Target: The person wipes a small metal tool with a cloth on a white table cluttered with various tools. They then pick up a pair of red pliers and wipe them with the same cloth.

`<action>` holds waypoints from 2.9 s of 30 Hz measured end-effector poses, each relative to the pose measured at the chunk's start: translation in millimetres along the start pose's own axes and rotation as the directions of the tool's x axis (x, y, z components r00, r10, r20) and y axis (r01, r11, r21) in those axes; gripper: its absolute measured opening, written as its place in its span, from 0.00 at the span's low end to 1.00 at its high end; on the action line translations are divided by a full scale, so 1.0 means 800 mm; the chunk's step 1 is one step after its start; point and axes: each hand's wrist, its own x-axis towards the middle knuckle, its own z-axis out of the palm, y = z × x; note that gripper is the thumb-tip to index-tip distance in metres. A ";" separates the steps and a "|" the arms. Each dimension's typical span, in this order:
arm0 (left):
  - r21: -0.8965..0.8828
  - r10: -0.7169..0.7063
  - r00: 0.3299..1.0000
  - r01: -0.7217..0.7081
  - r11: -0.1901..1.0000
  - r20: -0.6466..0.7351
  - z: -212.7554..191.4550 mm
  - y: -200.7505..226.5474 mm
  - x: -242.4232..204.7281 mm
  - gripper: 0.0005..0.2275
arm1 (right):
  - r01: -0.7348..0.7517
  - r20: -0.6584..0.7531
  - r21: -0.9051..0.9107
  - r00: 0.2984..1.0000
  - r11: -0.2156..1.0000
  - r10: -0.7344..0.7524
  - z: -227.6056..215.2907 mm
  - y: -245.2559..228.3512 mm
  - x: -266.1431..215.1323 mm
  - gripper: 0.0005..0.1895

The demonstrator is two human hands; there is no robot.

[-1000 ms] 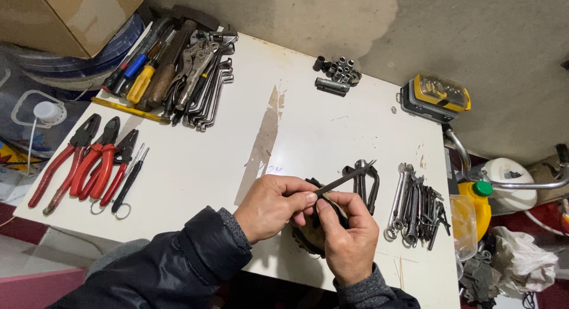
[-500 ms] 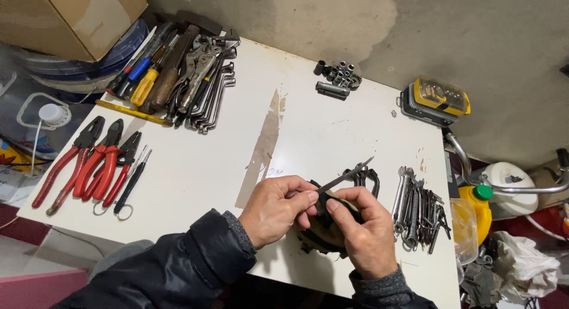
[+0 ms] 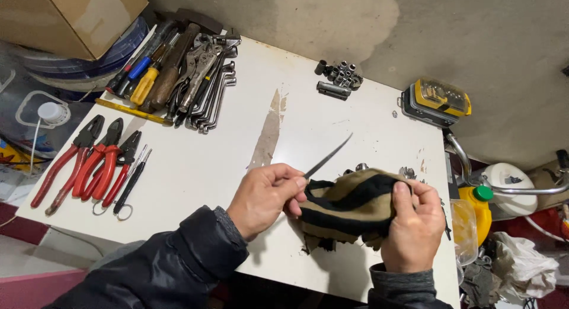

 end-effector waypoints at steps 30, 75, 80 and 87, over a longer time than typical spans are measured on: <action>0.297 -0.045 0.996 0.020 0.955 0.074 0.027 0.006 -0.034 0.07 | -0.084 0.043 0.404 0.996 0.911 0.072 0.042 0.015 0.003 0.12; 0.011 -0.028 0.990 0.027 1.000 0.136 0.015 -0.013 -0.033 0.04 | -0.054 0.269 0.287 0.963 0.957 -0.026 0.064 0.021 -0.082 0.10; 0.127 -0.020 0.990 0.002 0.992 0.141 0.024 -0.010 -0.029 0.05 | 0.060 0.204 0.216 0.973 0.975 -0.105 0.060 0.013 -0.055 0.08; 0.023 -0.131 0.977 0.129 0.991 0.171 0.034 -0.018 -0.034 0.06 | -0.058 0.064 0.367 0.997 0.928 0.037 0.055 -0.004 -0.007 0.10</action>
